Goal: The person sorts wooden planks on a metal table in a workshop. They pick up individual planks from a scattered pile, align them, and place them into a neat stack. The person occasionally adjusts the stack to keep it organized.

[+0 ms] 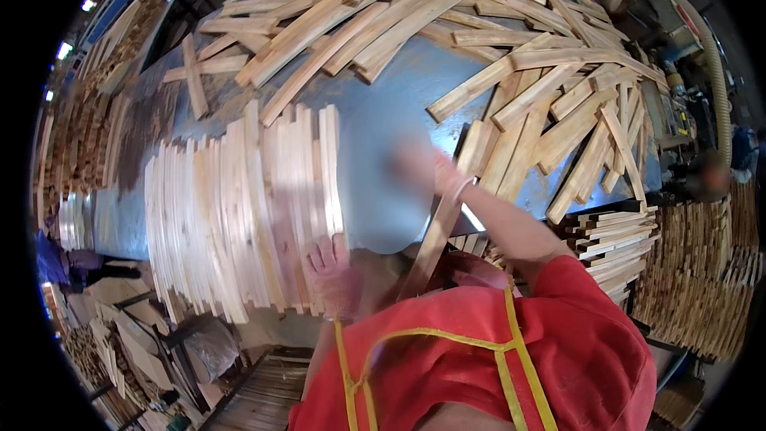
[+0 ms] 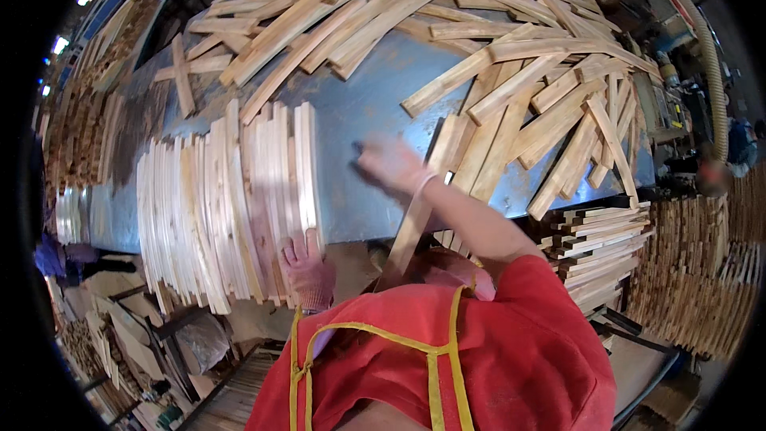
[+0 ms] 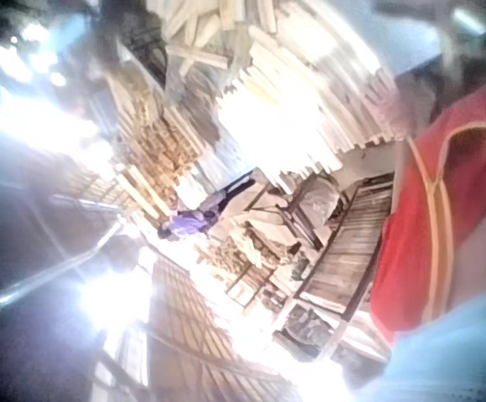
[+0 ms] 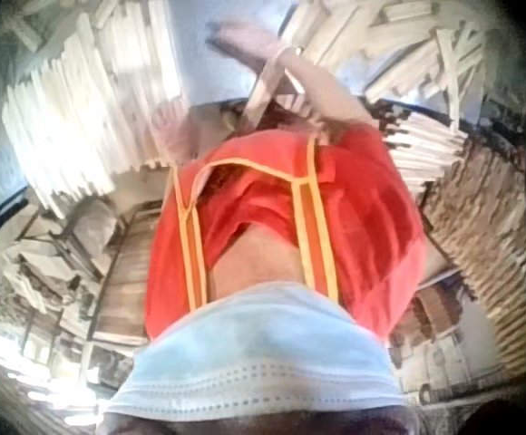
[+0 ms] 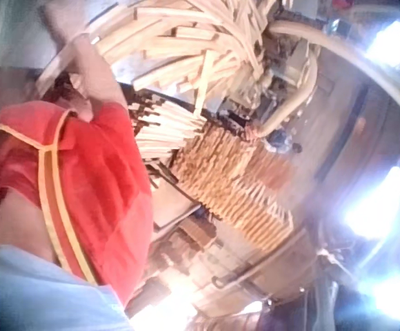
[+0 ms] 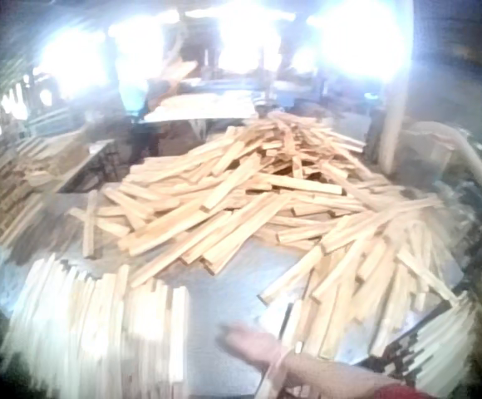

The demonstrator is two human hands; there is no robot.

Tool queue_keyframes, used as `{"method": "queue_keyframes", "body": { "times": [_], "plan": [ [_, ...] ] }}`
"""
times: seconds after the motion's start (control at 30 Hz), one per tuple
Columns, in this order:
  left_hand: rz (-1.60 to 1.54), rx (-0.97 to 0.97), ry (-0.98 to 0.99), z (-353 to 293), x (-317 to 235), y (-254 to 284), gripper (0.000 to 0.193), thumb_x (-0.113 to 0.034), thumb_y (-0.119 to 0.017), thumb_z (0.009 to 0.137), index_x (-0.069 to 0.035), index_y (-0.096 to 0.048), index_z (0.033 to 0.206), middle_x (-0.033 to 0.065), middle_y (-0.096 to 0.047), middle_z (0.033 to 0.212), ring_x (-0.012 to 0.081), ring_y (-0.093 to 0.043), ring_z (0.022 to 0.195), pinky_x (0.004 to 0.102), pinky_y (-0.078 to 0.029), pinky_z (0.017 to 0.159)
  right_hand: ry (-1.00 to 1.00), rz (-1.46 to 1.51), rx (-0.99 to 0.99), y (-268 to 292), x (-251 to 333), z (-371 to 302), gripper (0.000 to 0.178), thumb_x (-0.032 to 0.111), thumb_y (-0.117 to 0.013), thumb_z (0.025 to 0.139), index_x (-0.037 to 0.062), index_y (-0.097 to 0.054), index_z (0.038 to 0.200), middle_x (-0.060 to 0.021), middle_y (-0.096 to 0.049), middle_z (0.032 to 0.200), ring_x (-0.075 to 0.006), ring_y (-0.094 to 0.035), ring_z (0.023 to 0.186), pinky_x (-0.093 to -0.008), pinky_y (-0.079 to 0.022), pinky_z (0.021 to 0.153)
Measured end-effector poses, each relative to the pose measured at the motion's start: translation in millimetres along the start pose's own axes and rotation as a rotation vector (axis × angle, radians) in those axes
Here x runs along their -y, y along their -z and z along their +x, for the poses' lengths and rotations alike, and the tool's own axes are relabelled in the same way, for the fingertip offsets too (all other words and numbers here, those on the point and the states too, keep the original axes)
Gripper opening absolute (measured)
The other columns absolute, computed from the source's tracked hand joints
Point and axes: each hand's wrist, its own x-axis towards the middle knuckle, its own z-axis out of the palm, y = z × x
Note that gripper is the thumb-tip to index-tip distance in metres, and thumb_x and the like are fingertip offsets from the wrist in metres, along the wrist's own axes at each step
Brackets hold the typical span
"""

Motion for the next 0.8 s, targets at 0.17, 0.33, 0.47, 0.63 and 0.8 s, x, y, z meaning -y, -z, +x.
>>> {"method": "queue_keyframes", "body": {
  "times": [0.17, 0.33, 0.47, 0.63, 0.8],
  "plan": [
    [-0.446, 0.391, -0.251, 44.6, -83.8, 20.0, 0.062, -0.022, -0.073, 0.077, -0.011, -0.062, 0.137, 0.0164, -0.060, 0.136, 0.0411, -0.059, 0.123, 0.0545, -0.048, 0.105, -0.530, -0.466, -0.465, 184.2, -132.3, 21.3, 0.063, 0.028, -0.066, 0.095, 0.0156, -0.054, 0.155, -0.0198, -0.061, 0.147, -0.0411, -0.055, 0.137, -0.0486, -0.047, 0.115],
    [-0.523, 0.293, -0.331, 47.0, -157.3, -9.7, 0.070, -0.024, -0.077, 0.077, -0.013, -0.055, 0.143, 0.0136, -0.063, 0.124, 0.0394, -0.065, 0.108, 0.0513, -0.053, 0.091, -0.486, -1.030, -0.147, 247.7, -196.2, 39.2, 0.062, 0.011, -0.063, 0.091, 0.0185, -0.056, 0.152, -0.0114, -0.058, 0.153, -0.0397, -0.054, 0.139, -0.0526, -0.046, 0.115],
    [-0.653, 0.367, -0.197, 57.7, -144.7, -28.6, 0.073, -0.020, -0.076, 0.084, -0.012, -0.050, 0.151, 0.0176, -0.067, 0.126, 0.0424, -0.066, 0.108, 0.0514, -0.054, 0.092, -0.370, -1.060, 0.139, 257.5, -187.7, 71.2, 0.054, 0.024, -0.071, 0.090, 0.0192, -0.064, 0.143, -0.0091, -0.063, 0.146, -0.0361, -0.057, 0.137, -0.0487, -0.046, 0.115],
    [-1.098, 0.576, 0.167, 44.9, -83.0, -14.7, 0.069, -0.014, -0.073, 0.089, -0.010, -0.051, 0.154, 0.0174, -0.072, 0.110, 0.0337, -0.069, 0.104, 0.0430, -0.056, 0.091, -0.295, -0.749, 0.325, 233.8, -94.9, 120.2, 0.074, 0.059, -0.075, 0.088, 0.0156, -0.064, 0.146, -0.0156, -0.074, 0.128, -0.0362, -0.067, 0.123, -0.0457, -0.052, 0.105],
    [-0.869, 0.568, 0.305, 57.9, -67.3, 19.8, 0.066, -0.014, -0.073, 0.088, -0.007, -0.053, 0.151, 0.0180, -0.070, 0.121, 0.0379, -0.067, 0.115, 0.0486, -0.053, 0.099, -0.671, 0.540, 0.187, 158.2, -88.2, 89.3, 0.058, 0.053, -0.067, 0.099, 0.0026, -0.073, 0.126, -0.0082, -0.075, 0.104, -0.0174, -0.070, 0.093, -0.0369, -0.057, 0.081]
  ]
}}
